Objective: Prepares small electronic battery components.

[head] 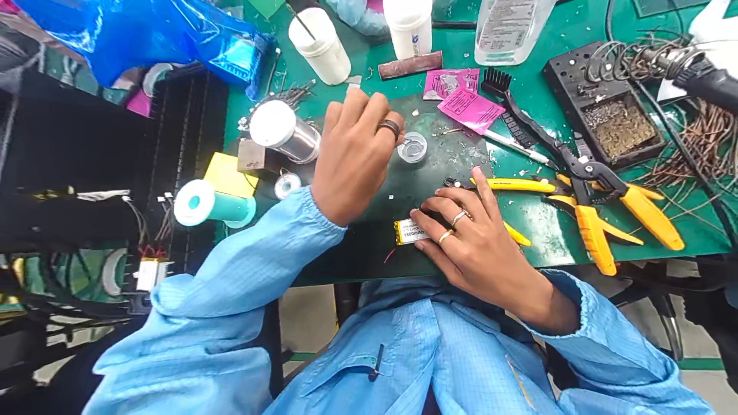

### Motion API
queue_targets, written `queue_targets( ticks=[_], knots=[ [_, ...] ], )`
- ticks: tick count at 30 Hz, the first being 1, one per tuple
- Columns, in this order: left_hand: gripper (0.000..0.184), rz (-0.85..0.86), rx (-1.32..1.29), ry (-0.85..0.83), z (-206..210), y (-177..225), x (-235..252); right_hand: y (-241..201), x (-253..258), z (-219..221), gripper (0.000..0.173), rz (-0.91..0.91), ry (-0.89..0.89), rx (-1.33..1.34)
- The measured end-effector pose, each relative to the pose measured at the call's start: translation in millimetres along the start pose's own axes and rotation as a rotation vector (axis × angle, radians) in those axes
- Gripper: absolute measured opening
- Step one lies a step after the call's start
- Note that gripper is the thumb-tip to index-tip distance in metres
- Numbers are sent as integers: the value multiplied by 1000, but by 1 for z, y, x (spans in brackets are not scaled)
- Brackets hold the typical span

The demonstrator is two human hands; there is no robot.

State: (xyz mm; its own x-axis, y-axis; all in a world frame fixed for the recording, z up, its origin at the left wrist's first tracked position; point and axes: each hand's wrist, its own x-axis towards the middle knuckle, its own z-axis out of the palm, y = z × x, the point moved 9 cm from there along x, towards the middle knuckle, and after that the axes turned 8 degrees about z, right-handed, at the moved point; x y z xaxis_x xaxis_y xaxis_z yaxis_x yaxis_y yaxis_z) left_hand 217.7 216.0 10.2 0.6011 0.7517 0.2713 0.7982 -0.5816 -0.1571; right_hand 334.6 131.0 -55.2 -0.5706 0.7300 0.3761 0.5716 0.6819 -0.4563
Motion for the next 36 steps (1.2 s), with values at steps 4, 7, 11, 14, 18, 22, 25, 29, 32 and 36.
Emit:
queue_targets(
  ticks=[4,7,11,14,18,22,25,29,32,36],
  knots=[
    [21,54,82,-21,10,4,6,0,-1,0,40,-11,10,6],
    [20,100,76,-25,9,8,8,0,-1,1,41,-10,4,4],
    [17,148,51,-14,10,13,9,0,-1,0,40,-11,3,7],
    [17,175,27,-15,12,16,10,0,-1,0,40,-9,3,4],
    [16,181,23,-37,15,16,11,0,0,0,40,-8,1,6],
    [16,169,-37,-16,7,12,9,0,0,-1,40,-4,2,16],
    [18,85,-124,93,-28,2,-6,0,0,-2,38,0,5,19],
    [17,-99,-252,257,-72,-16,-73,0,-1,-2,37,-10,15,26],
    [16,-272,-427,342,-69,-24,-138,0,-1,0,37,8,0,-4],
    [14,-426,-593,370,-41,-20,-193,0,11,2,37,49,-30,-58]
  ],
)
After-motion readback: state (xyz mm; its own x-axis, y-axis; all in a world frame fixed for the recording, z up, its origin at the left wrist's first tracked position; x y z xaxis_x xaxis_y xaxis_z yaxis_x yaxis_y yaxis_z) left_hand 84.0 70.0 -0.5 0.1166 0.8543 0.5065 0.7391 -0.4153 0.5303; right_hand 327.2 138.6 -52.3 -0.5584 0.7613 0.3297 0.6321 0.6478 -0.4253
